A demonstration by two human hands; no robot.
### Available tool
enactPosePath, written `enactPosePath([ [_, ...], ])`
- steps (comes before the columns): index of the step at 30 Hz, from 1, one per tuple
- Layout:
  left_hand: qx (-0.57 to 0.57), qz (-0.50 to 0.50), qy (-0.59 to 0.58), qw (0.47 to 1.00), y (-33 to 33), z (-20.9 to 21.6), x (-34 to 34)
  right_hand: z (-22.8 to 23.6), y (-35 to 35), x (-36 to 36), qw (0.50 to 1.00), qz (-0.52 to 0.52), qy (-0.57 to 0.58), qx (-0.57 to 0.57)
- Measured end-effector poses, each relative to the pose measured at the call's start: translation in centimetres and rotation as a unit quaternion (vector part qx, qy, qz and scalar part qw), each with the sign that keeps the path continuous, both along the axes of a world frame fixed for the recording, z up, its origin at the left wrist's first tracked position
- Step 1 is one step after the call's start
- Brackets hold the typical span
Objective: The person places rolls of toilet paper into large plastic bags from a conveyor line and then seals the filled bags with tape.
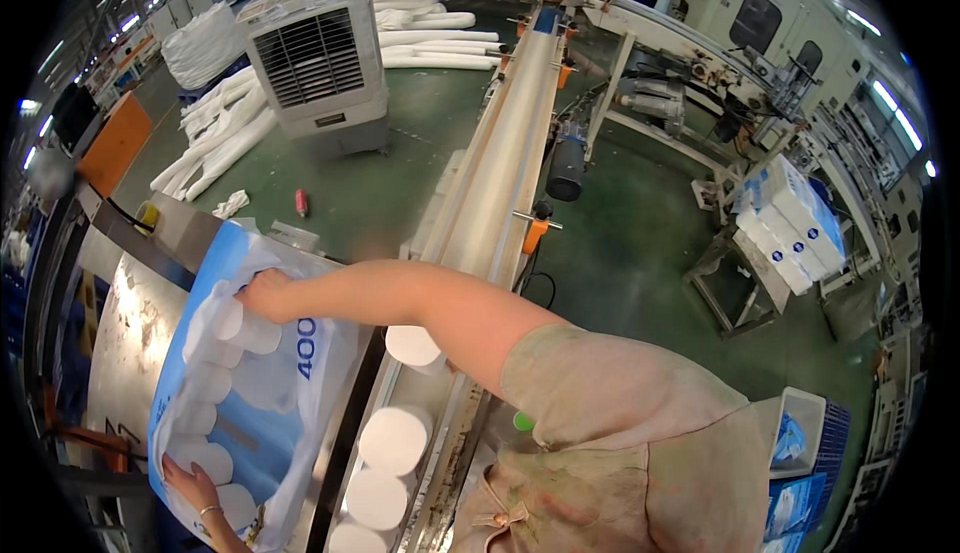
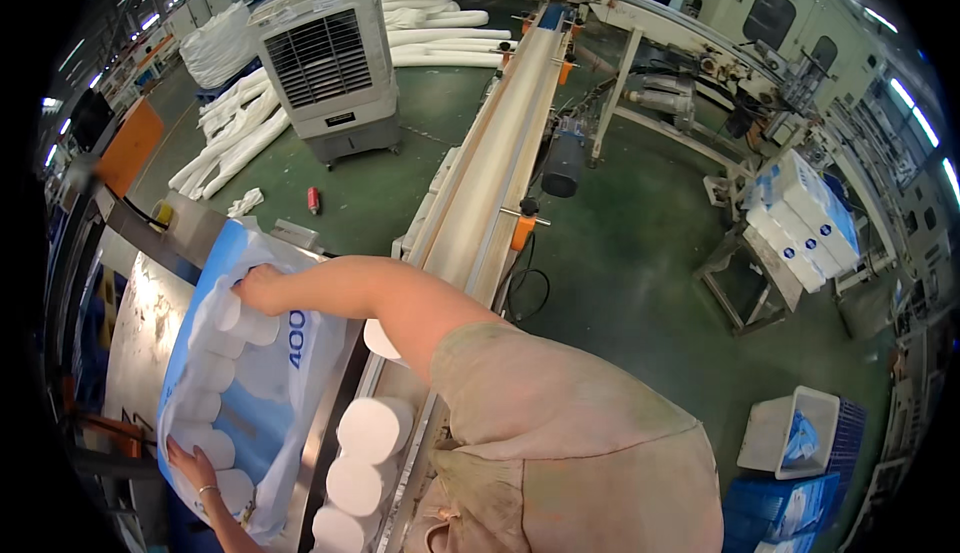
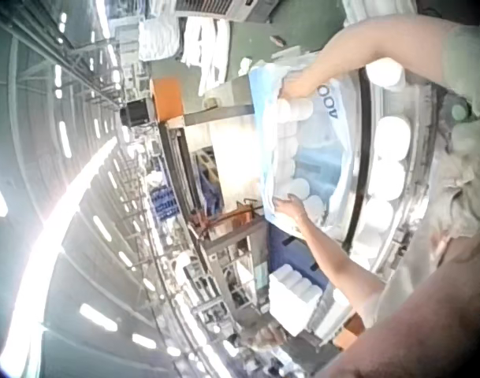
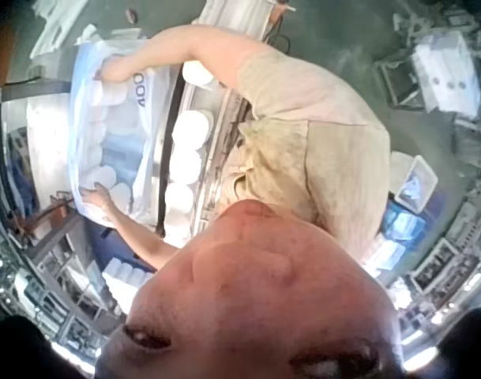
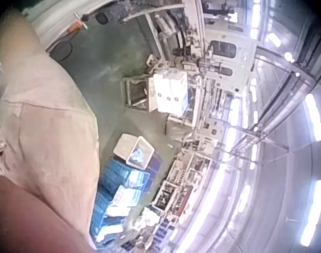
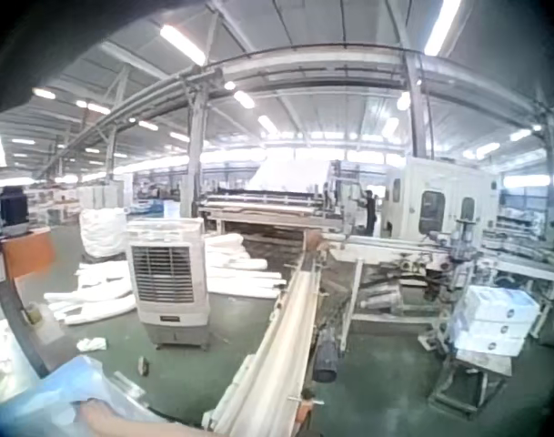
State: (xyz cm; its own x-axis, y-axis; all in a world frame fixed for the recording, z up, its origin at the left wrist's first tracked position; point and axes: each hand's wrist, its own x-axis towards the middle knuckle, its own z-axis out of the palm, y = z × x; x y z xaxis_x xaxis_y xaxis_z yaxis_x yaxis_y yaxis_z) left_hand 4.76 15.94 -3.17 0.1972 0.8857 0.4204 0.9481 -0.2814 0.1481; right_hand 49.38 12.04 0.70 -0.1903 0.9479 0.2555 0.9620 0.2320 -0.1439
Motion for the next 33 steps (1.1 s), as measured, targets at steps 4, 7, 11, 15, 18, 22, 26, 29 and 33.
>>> enactPosePath([
  [4, -0.173, 0.083, -0.115, 0.975, 1.7, 1.4, -2.2, 0.7, 2.4, -2.9, 0.983, 0.154, 0.006, 0.098],
  [7, -0.208, 0.007, -0.031, 0.978, 0.7, 1.2, -1.1, 0.5, 5.2, -3.4, 0.985, 0.128, -0.045, -0.105],
  [11, -0.239, -0.036, 0.092, 0.966, -3.3, 6.0, 2.9, 1.2, 6.4, -2.2, 0.978, 0.093, -0.179, -0.050],
  [15, -0.104, -0.059, 0.076, 0.990, -8.9, 5.0, 0.7, 3.9, 0.0, -4.2, 0.974, 0.185, -0.091, -0.093],
  [18, -0.074, -0.044, -0.069, 0.994, -13.8, 11.0, 9.2, 7.0, -8.1, 3.8, 0.984, 0.128, 0.120, -0.027],
  [22, -0.183, -0.097, -0.301, 0.931, -26.0, 15.9, 13.5, 13.3, -19.7, 12.5, 0.985, 0.040, 0.167, 0.030],
  [26, -0.252, -0.122, -0.189, 0.941, -31.5, 12.2, 20.5, 13.3, -24.3, 21.2, 0.987, 0.052, 0.090, -0.123],
  [29, -0.280, -0.112, -0.119, 0.946, -32.0, 8.8, 25.5, 8.4, -25.9, 21.3, 0.979, 0.107, -0.009, -0.173],
  [33, -0.252, -0.189, -0.133, 0.940, -30.7, 6.9, 27.2, 7.2, -24.3, 17.4, 0.955, 0.233, -0.010, -0.181],
])
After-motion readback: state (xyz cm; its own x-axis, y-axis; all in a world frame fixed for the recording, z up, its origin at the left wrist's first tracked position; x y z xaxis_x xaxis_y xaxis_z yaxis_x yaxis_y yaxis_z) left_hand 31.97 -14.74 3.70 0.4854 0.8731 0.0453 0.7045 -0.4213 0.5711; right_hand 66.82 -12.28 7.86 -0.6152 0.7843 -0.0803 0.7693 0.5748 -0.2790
